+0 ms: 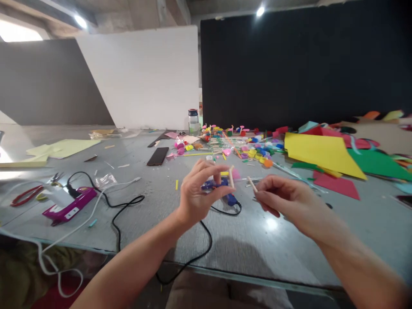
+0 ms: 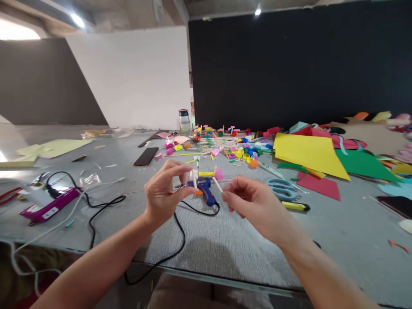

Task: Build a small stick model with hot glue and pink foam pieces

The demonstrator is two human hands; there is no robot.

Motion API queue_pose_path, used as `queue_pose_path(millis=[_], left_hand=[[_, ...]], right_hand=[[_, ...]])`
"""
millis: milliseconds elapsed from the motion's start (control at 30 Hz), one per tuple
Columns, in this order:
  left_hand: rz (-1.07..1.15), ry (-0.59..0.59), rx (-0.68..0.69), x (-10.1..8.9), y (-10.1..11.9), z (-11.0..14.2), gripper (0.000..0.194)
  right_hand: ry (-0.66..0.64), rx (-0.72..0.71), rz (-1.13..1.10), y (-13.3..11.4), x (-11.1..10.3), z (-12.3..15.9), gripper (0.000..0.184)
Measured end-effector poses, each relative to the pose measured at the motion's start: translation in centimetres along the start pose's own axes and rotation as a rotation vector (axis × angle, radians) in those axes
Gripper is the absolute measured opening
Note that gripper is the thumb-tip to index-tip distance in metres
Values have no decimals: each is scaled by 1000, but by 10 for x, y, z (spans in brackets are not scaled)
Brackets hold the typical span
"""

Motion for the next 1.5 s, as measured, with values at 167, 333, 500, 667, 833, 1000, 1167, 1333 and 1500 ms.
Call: queue_pose_path(millis=[167,333,500,667,833,1000,1167,1333,1500], left_hand=[[-67,-36,87,6,19,-3,44],[-83,-41,102,7,25,-3,43],[-100,-65,112,8,26,-5,42],[-106,-85,136,9,28,-8,41],[-117,-107,147,10,28,-8,40],[-115,-120,180,11,30,-9,39],[-88,-144,197,12,30,-11,36],[-65,-158,186,13,28,-11,37],[-62,-148,210,12,29,-12,35]], right_hand=[[-70,-6,-309,-23,30,13,21],[-58,9,-389,-13,38,11,23],[-97,8,-414,-8,38,12,25],[-114,18,-409,-9,37,12,26],[-124,10,-406,-10,37,11,25],[-149,4,-409,-10,35,11,24],[-229,32,-464,-9,37,9,23],[-261,44,-564,-10,39,8,19],[-275,1,-589,-10,39,9,18]])
Point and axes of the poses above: each hand's wrist, its own z-axis away from the middle knuckle, its own x-axis out of the palm, y = z × x, the point moved 7 cm from there along -z, towards the middle knuckle, and after that the axes turned 15 degrees about x, right-handed, at the moved point
